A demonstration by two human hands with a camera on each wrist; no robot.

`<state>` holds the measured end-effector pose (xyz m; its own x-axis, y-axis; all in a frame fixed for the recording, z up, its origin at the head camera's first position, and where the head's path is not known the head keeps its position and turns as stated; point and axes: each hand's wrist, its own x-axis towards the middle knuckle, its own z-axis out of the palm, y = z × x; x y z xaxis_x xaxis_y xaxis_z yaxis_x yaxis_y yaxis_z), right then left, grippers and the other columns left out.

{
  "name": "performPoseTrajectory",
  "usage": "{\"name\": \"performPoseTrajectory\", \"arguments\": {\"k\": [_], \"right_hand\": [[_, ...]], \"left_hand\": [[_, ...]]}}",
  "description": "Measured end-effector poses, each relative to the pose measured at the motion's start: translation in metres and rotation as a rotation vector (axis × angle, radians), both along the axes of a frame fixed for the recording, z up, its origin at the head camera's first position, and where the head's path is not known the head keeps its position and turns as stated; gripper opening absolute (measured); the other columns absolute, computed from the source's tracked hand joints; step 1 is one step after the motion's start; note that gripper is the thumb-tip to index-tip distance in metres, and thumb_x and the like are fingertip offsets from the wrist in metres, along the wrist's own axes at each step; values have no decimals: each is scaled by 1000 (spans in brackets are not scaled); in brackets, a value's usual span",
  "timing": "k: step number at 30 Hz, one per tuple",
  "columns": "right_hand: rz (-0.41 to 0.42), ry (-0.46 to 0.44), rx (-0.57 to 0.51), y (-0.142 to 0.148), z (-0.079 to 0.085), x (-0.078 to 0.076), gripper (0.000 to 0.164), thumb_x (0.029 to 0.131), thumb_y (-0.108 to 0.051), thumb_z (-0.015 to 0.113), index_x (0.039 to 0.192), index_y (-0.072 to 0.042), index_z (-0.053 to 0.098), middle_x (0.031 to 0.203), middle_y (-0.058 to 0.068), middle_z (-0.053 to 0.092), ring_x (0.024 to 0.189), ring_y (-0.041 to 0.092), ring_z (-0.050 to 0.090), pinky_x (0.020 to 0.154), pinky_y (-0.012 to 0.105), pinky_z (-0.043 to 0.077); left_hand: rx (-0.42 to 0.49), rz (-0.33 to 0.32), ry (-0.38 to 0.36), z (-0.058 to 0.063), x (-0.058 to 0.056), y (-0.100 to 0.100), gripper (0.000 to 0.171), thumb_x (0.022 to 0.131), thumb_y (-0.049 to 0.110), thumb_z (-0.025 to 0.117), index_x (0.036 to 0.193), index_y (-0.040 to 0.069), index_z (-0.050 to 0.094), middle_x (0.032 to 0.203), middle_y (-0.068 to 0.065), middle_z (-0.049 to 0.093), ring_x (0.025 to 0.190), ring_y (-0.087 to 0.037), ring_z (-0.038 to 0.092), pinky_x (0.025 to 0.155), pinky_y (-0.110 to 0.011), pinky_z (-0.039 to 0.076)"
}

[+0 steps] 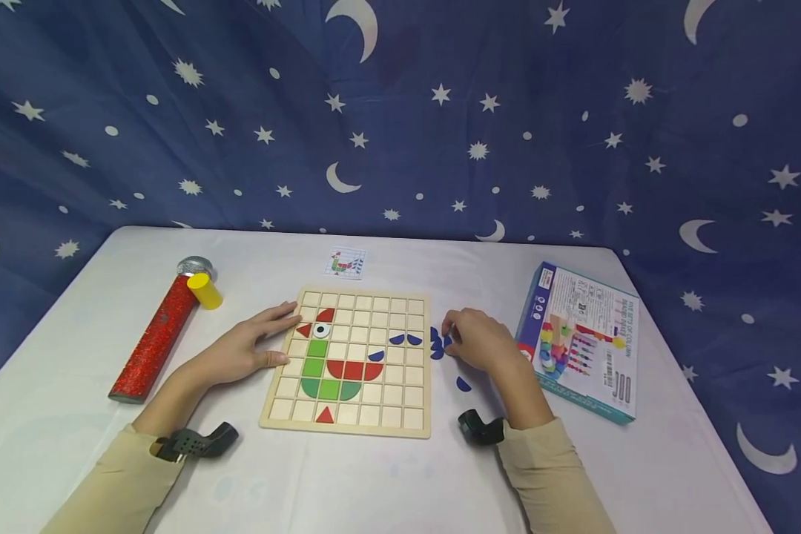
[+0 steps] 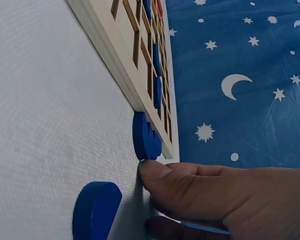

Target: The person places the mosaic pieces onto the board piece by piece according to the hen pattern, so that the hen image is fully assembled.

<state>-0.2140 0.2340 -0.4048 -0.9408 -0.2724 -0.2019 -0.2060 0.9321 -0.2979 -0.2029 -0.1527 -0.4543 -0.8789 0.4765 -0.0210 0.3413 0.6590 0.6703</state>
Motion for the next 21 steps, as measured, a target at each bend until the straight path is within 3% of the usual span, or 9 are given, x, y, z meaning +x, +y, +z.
{"name": "performPoseTrajectory", "arguments": {"k": [11,17,21], "right_hand": [[-22,-3,-68,4,1,-1,16,80,-15,76,84,-15,60,74,0,57,70,16,52,62,27,41],[20,35,-124,1,6,1,7,86,-13,70,91,-16,66,81,-1,63,75,15,55,68,29,49],[69,72,-150,-6,7,3,9,88,-12,67,96,-16,70,86,-3,67,79,14,58,76,32,54]], "left_hand": [[-4,8,2,0,-3,1,73,81,33,72,145,14,41,159,-2,23,146,-31,18,114,-54,25],[-8,3,10,-1,-2,1,73,81,33,72,144,12,42,158,-6,24,146,-33,20,114,-55,25],[-15,4,6,-2,-1,1,72,81,33,72,144,13,43,158,-6,24,146,-33,19,114,-55,25]]}}
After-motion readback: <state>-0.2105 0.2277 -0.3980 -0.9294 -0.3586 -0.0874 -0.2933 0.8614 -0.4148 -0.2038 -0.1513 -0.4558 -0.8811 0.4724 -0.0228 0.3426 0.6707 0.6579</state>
